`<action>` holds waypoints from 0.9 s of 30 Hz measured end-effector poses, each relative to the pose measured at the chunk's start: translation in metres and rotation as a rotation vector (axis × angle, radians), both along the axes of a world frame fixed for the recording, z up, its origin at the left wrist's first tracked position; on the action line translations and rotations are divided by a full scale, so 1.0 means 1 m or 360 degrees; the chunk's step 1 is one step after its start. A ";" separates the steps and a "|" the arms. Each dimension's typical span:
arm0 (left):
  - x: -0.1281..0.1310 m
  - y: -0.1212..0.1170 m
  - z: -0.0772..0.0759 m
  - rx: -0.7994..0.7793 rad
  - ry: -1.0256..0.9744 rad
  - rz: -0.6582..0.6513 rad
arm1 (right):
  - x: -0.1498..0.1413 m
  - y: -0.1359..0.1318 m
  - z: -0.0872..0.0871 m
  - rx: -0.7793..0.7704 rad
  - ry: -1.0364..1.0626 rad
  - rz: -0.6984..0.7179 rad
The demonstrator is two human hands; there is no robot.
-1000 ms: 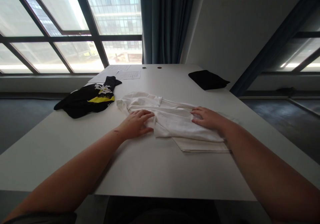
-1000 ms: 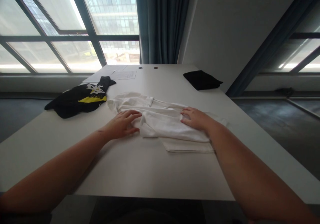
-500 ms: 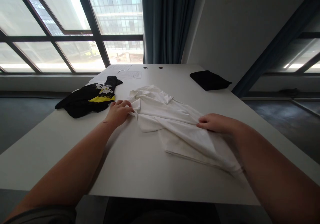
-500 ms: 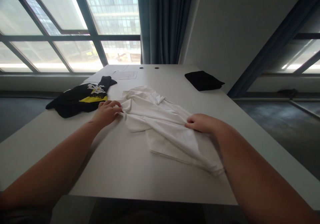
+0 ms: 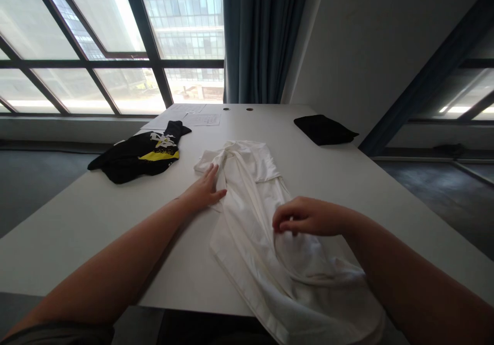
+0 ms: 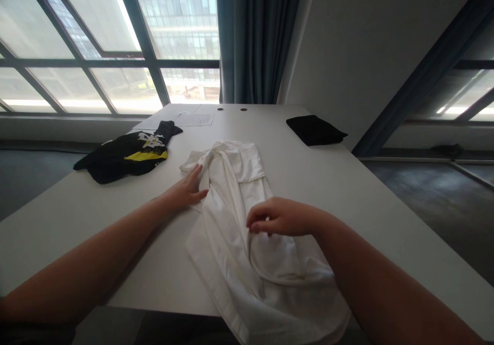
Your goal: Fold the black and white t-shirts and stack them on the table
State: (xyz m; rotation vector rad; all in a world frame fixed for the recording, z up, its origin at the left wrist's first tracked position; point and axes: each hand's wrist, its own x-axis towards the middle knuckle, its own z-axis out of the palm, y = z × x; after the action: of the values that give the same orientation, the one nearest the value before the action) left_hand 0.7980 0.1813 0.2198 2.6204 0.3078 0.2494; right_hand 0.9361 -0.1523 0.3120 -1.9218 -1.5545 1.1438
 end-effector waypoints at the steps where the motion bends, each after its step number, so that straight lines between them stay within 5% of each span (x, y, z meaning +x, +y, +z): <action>1: 0.002 -0.001 -0.005 0.0037 -0.0002 -0.0032 | 0.012 0.001 -0.005 0.0166 -0.0169 -0.0126; 3: 0.009 0.003 -0.010 0.0086 -0.0012 -0.0104 | 0.040 0.005 -0.019 0.0407 -0.0527 -0.0287; 5: 0.018 0.012 -0.011 0.0158 -0.0002 -0.0115 | 0.067 0.014 -0.037 0.0375 -0.0800 -0.0248; 9: 0.035 0.043 -0.006 0.0355 0.0094 0.0336 | 0.107 0.028 -0.066 0.0232 -0.1229 -0.0209; 16: 0.023 0.084 0.006 0.0582 0.0076 0.0701 | 0.127 0.008 -0.059 0.0122 -0.1652 -0.0519; 21: 0.012 0.087 0.010 0.0382 -0.0047 0.0951 | 0.137 -0.010 -0.057 0.0070 -0.1613 -0.0675; 27: 0.000 0.106 0.013 -0.0190 -0.0422 0.1278 | 0.136 -0.005 -0.063 0.0030 -0.1529 -0.0743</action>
State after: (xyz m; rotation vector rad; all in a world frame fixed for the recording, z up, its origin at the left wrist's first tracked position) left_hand 0.7985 0.2869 0.2331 2.1803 1.2216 0.7999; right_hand 1.0717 -0.1577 0.2491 -2.8052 -1.3203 -0.0423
